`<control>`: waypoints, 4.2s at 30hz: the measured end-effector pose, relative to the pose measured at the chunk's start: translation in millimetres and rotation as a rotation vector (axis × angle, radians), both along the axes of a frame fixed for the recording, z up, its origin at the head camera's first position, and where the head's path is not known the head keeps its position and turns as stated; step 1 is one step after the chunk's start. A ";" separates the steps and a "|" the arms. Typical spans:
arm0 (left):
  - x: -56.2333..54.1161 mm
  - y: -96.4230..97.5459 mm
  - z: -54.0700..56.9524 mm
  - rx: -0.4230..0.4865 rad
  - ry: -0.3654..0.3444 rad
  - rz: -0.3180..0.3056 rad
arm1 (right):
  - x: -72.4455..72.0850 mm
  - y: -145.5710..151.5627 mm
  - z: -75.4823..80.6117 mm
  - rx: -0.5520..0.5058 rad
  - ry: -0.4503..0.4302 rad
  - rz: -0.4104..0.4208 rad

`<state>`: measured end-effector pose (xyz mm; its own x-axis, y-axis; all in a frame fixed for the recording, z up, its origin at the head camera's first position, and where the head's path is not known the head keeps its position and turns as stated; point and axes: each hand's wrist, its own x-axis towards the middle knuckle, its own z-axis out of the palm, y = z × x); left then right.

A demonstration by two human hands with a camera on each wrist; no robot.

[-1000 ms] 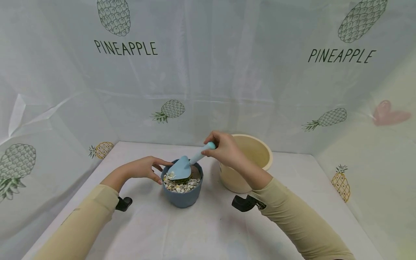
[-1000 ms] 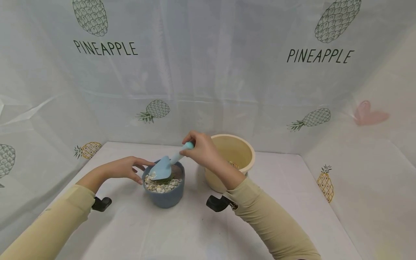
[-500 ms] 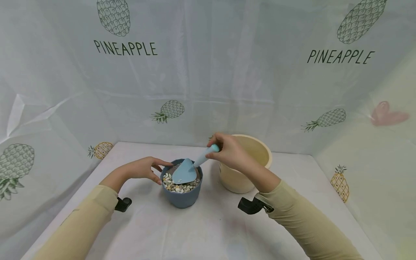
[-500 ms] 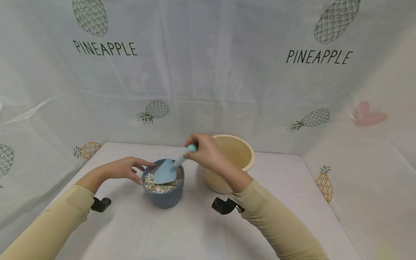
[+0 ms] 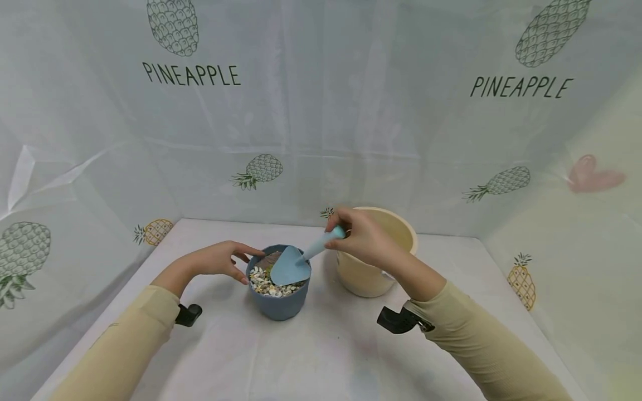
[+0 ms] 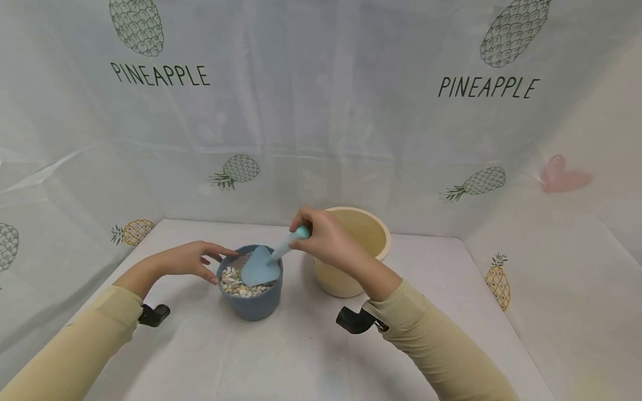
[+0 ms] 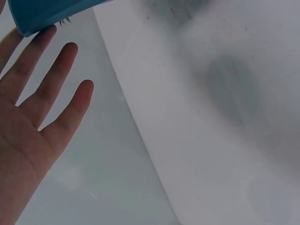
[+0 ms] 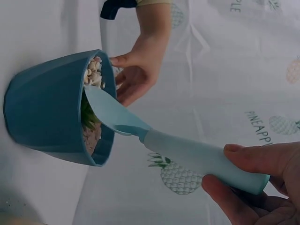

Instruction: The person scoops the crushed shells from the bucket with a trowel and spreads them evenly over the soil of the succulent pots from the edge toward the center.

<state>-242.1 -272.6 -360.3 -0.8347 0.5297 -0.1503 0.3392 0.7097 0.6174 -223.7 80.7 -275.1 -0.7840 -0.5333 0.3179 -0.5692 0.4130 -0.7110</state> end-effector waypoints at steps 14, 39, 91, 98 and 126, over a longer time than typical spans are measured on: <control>-1.3 40.3 27.1 0.123 0.101 0.044 | 8.6 49.9 11.7 -0.023 -0.015 -0.094; -37.4 169.6 51.2 0.116 0.030 0.164 | 12.4 113.3 22.6 -0.102 0.252 -0.297; -58.0 210.9 48.0 0.010 -0.182 0.388 | -72.8 115.0 -70.6 0.308 0.210 -0.313; -59.6 209.8 47.2 0.019 -0.193 0.386 | -76.4 119.4 -75.8 0.231 0.181 -0.217; -61.1 207.9 44.5 0.023 -0.192 0.387 | -90.2 128.9 -64.1 0.115 -0.203 -0.166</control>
